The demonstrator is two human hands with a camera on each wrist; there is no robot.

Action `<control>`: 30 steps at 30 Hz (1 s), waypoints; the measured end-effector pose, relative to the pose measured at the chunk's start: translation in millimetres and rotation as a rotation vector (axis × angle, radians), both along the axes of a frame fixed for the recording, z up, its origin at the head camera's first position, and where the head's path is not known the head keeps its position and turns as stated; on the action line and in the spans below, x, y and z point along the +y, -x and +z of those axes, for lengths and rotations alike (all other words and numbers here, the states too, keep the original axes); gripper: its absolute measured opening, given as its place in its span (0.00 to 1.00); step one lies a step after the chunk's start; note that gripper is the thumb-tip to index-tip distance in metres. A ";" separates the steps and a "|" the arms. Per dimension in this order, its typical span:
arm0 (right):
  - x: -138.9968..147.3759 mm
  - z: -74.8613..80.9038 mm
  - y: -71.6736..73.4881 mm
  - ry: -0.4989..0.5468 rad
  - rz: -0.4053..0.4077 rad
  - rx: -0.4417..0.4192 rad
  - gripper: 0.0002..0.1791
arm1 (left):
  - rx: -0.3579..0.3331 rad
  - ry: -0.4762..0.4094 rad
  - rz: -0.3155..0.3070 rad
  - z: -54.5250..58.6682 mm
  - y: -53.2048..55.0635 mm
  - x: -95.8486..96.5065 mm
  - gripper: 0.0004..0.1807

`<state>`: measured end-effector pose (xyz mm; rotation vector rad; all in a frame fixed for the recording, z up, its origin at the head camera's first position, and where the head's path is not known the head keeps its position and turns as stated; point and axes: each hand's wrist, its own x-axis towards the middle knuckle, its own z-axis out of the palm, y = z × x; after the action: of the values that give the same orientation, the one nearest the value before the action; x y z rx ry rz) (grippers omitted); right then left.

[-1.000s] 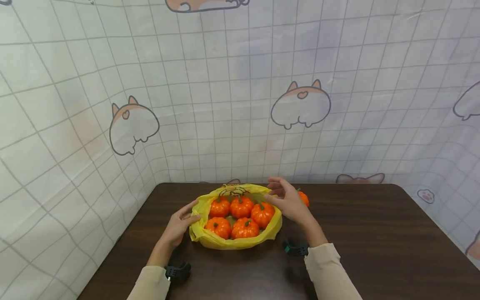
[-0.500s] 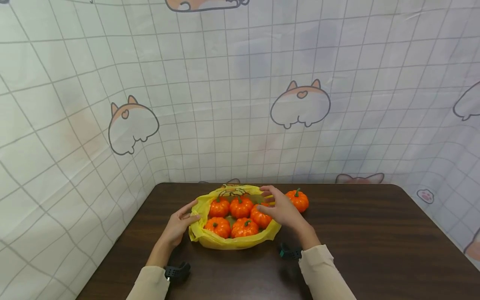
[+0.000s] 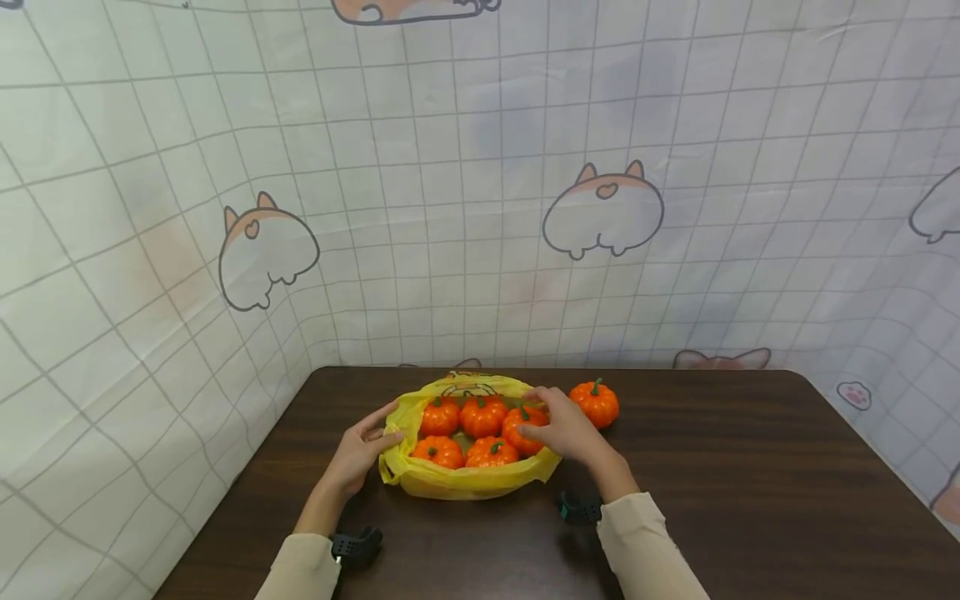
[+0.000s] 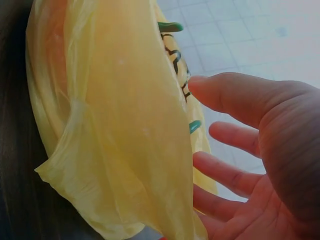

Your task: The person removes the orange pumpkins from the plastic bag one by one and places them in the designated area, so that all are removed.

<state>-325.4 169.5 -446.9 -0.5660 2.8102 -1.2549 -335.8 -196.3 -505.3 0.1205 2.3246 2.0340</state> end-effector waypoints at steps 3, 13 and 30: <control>1.2 -2.1 1.4 -0.016 0.002 0.000 0.29 | 0.003 0.000 0.000 -0.5 -0.1 0.4 0.32; 6.6 -10.2 6.2 -0.032 0.004 -0.008 0.31 | 0.016 0.019 -0.004 -1.6 0.5 1.1 0.32; 15.8 -30.4 16.8 -0.026 0.030 -0.062 0.43 | 0.040 0.041 -0.011 -2.8 -1.9 2.6 0.32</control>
<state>-342.2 185.3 -477.3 -0.5560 2.7531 -1.2081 -334.0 -193.7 -508.1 0.1736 2.3820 1.9951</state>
